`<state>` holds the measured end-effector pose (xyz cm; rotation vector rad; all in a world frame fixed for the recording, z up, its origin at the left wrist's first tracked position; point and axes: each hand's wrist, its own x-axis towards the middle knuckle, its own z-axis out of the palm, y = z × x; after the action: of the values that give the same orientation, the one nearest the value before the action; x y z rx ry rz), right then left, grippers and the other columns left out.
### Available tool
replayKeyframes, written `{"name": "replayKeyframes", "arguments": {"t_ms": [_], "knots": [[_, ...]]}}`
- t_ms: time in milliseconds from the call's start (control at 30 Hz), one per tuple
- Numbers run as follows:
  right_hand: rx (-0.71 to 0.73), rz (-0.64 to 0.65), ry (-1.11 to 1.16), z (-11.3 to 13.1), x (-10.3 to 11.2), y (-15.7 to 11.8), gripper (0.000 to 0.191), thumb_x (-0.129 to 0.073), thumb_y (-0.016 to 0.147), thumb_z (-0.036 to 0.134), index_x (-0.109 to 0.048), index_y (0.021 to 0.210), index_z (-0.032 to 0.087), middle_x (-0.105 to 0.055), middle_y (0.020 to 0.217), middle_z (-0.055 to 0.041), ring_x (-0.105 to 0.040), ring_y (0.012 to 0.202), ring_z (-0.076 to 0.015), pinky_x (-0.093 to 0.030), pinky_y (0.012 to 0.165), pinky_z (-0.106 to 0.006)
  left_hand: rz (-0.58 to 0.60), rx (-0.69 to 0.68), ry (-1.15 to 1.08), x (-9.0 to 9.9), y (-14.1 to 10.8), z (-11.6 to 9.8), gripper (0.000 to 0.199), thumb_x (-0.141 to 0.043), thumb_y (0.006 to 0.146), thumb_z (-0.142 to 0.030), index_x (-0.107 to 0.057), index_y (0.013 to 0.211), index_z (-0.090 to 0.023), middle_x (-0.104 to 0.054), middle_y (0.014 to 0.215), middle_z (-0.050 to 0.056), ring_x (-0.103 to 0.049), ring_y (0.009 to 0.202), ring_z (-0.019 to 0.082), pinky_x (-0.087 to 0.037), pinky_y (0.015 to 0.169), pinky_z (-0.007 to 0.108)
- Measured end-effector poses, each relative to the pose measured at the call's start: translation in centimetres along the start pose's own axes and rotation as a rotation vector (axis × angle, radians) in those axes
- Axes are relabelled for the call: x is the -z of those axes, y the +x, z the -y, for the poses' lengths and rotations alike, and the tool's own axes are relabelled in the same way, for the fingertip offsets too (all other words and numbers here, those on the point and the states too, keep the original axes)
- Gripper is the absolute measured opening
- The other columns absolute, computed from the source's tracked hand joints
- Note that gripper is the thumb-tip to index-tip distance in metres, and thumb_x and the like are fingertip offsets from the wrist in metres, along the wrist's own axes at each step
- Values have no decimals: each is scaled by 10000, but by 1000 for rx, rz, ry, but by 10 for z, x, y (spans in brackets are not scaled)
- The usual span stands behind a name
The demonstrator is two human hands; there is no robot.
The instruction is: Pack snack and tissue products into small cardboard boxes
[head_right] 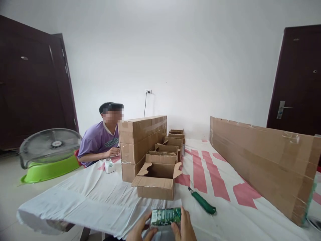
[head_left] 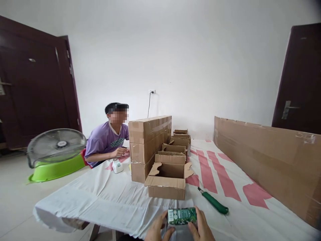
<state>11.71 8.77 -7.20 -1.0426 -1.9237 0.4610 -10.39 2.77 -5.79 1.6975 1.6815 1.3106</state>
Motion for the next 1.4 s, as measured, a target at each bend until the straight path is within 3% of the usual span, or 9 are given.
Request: {"name": "replayKeyframes", "arguments": {"t_ms": [133,233,333,400,600,733,867,1200,1400], "knots": [[52,-139,122,71,68,68,533,-476,900,504,-405,1346,220,-547,1299,-144,-514,1233,-294,-458,1000,-423,-163,-239,-1,48,48,-96,480,-650,770,-397,-614,1225,-247,-692,1103,113,-634,1019,325,-500,936,449],[8,-63,234,128,117,146,604,-549,858,517,-395,1341,187,-598,1204,-138,-616,1021,-258,-522,856,-400,-180,-323,-40,83,112,-165,503,-660,759,-333,-596,1246,-223,-661,1124,94,-607,1022,289,-461,965,433],[-10,-25,278,155,142,199,584,-583,840,501,-421,1315,202,-654,1080,-92,-642,806,-198,-541,697,-343,-133,-296,-80,96,162,-202,601,-698,711,-261,-558,1291,-193,-653,1053,76,-603,955,248,-468,923,403],[-4,-18,304,155,144,200,564,-573,841,522,-442,1291,208,-672,1020,-74,-632,728,-178,-533,633,-315,-86,-305,-95,94,167,-205,606,-702,711,-264,-556,1291,-170,-653,992,72,-608,887,226,-491,855,374],[51,41,347,88,112,84,492,-576,845,526,-450,1201,211,-635,1097,-110,-636,896,-235,-532,753,-337,121,-330,-172,63,73,-147,542,-673,717,-196,-574,1248,-236,-624,1027,58,-585,862,199,-496,762,307],[18,244,232,48,92,28,510,-692,746,509,-504,1117,214,-639,995,-70,-625,876,-251,-511,780,-347,299,-136,-143,45,23,-101,538,-697,633,-131,-603,1151,-238,-629,965,28,-566,831,193,-477,767,299],[-92,369,245,39,72,30,486,-746,689,479,-540,1041,214,-658,941,-41,-634,809,-230,-506,729,-315,289,14,-144,35,23,-68,565,-707,581,-115,-616,1128,-220,-620,854,1,-552,762,179,-456,727,289],[-30,219,123,34,-21,83,514,-708,609,129,-580,1103,188,-656,1111,-90,-637,1018,-250,-502,915,-368,51,70,-272,40,71,7,573,-590,536,-59,-554,1096,-178,-641,881,25,-628,830,213,-496,705,306],[41,173,44,22,-54,78,455,-609,746,228,-542,1191,162,-579,1197,-164,-569,1142,-324,-473,975,-475,-65,96,-305,46,76,33,494,-615,679,-207,-529,1163,-159,-644,988,74,-641,953,231,-522,837,355]]}}
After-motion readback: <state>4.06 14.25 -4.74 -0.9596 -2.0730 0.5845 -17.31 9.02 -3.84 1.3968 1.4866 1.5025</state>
